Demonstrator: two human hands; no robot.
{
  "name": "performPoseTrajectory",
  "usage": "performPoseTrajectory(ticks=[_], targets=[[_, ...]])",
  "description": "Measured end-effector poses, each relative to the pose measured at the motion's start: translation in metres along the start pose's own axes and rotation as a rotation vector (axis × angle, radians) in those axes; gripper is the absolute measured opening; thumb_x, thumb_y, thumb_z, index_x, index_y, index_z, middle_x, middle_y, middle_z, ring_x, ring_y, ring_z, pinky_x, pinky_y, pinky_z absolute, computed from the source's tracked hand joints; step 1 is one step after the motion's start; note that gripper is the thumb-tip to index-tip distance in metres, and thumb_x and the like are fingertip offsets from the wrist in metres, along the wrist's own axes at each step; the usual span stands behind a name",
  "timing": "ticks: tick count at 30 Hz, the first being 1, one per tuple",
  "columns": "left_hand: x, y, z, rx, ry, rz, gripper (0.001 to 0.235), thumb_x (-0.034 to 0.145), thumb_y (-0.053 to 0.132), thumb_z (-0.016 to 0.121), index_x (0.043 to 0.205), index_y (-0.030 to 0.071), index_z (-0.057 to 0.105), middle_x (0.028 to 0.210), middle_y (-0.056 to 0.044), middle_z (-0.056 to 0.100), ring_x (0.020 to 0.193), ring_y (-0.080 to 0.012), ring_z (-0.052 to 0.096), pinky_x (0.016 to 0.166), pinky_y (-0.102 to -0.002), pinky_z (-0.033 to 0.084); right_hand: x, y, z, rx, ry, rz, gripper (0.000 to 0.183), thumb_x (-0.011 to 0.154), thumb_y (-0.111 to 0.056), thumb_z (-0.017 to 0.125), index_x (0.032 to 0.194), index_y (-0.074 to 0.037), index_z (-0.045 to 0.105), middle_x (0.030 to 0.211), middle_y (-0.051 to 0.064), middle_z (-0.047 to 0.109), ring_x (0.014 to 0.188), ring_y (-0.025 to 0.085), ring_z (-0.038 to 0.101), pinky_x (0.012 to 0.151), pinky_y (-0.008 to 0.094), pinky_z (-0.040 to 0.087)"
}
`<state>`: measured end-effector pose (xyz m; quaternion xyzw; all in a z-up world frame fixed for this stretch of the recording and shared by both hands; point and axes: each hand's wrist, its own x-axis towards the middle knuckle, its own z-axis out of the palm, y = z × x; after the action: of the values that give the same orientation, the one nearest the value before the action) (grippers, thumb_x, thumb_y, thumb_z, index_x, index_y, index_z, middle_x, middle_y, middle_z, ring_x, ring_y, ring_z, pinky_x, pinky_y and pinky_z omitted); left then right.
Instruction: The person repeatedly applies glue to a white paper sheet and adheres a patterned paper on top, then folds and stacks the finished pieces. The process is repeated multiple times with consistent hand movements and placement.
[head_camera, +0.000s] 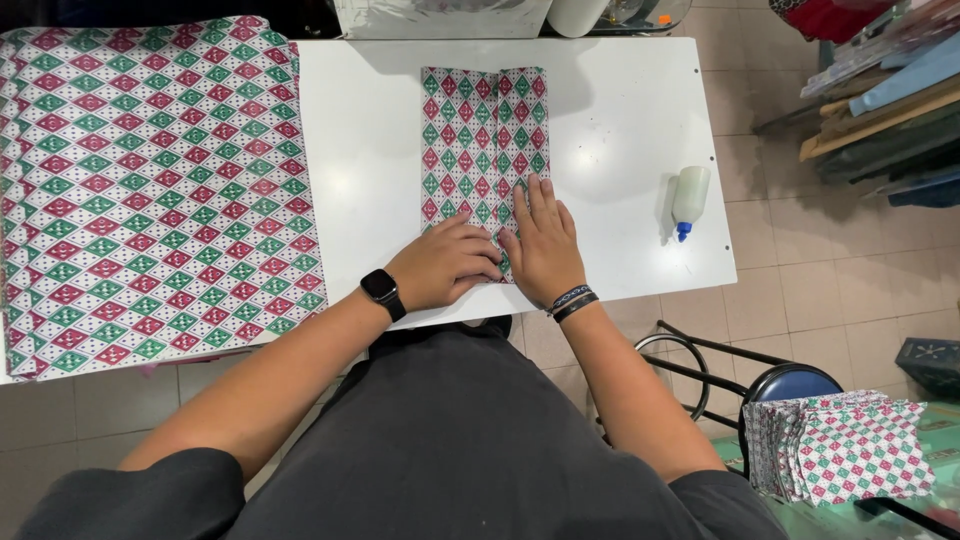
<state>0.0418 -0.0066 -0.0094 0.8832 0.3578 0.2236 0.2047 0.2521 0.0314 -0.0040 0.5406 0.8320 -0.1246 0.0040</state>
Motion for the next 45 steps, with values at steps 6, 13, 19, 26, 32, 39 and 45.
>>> performPoseTrajectory(ticks=[6,13,19,26,32,39,45], targets=[[0.011,0.006,0.026,0.149,0.045,-0.091,0.024,0.096,0.044,0.065,0.090,0.022,0.073,0.101,0.003,0.073,0.120,-0.0220,0.062,0.124,-0.056,0.019,-0.030,0.027,0.009,-0.166,0.042,-0.369,0.061,0.108,-0.043,0.030,0.164,-0.018,0.026,0.172,0.006,0.017,0.158,0.022,0.011,0.123,0.051,0.000],[0.022,0.012,0.035,0.181,0.051,-0.170,0.030,0.095,0.041,0.068,0.080,0.015,0.071,0.090,-0.003,0.072,0.113,-0.0268,0.065,0.120,-0.061,0.022,-0.063,0.076,0.004,-0.198,0.022,-0.534,0.068,0.106,-0.055,0.019,0.163,-0.020,0.025,0.172,0.003,0.018,0.158,0.020,0.011,0.122,0.053,-0.002],[0.027,0.016,0.044,0.150,-0.064,-0.261,0.030,0.101,0.038,0.061,0.095,0.011,0.072,0.099,-0.006,0.067,0.120,-0.0309,0.059,0.116,-0.068,0.023,-0.012,0.100,-0.020,-0.136,-0.124,-0.540,0.068,0.105,-0.056,0.015,0.164,-0.025,0.024,0.171,0.000,0.018,0.158,0.022,0.011,0.120,0.056,0.000],[0.027,0.024,0.038,0.106,-0.074,-0.305,0.028,0.100,0.036,0.063,0.093,0.009,0.071,0.097,-0.006,0.065,0.120,-0.0315,0.059,0.115,-0.068,0.022,0.085,0.082,-0.067,-0.009,-0.141,-0.278,0.070,0.105,-0.057,0.011,0.163,-0.021,0.026,0.169,0.005,0.024,0.157,0.024,0.013,0.123,0.053,0.003],[0.027,0.021,0.038,0.098,-0.061,-0.339,0.026,0.096,0.038,0.067,0.090,0.014,0.068,0.097,-0.004,0.065,0.121,-0.0279,0.059,0.119,-0.064,0.021,0.154,0.085,-0.050,-0.111,-0.030,-0.186,0.086,0.103,-0.073,0.017,0.167,-0.016,0.017,0.173,0.008,0.018,0.159,0.026,0.010,0.123,0.053,-0.001],[-0.006,-0.001,-0.024,0.011,-0.149,-0.464,0.008,0.090,0.022,0.073,0.098,0.020,0.072,0.113,-0.002,0.071,0.128,-0.0265,0.057,0.121,-0.059,0.022,0.093,0.050,-0.047,-0.194,-0.007,-0.313,0.065,0.103,-0.027,0.027,0.166,-0.011,0.019,0.173,0.009,0.014,0.159,0.025,0.007,0.123,0.050,-0.001],[-0.035,-0.022,-0.023,0.164,0.107,-0.604,0.038,0.100,0.011,0.056,0.137,0.013,0.059,0.127,-0.012,0.060,0.127,-0.0340,0.055,0.110,-0.047,0.040,0.030,-0.006,0.015,-0.075,0.109,-0.777,0.073,0.090,-0.030,0.045,0.161,-0.016,0.033,0.168,0.008,0.030,0.154,0.024,0.029,0.121,0.050,0.021]])
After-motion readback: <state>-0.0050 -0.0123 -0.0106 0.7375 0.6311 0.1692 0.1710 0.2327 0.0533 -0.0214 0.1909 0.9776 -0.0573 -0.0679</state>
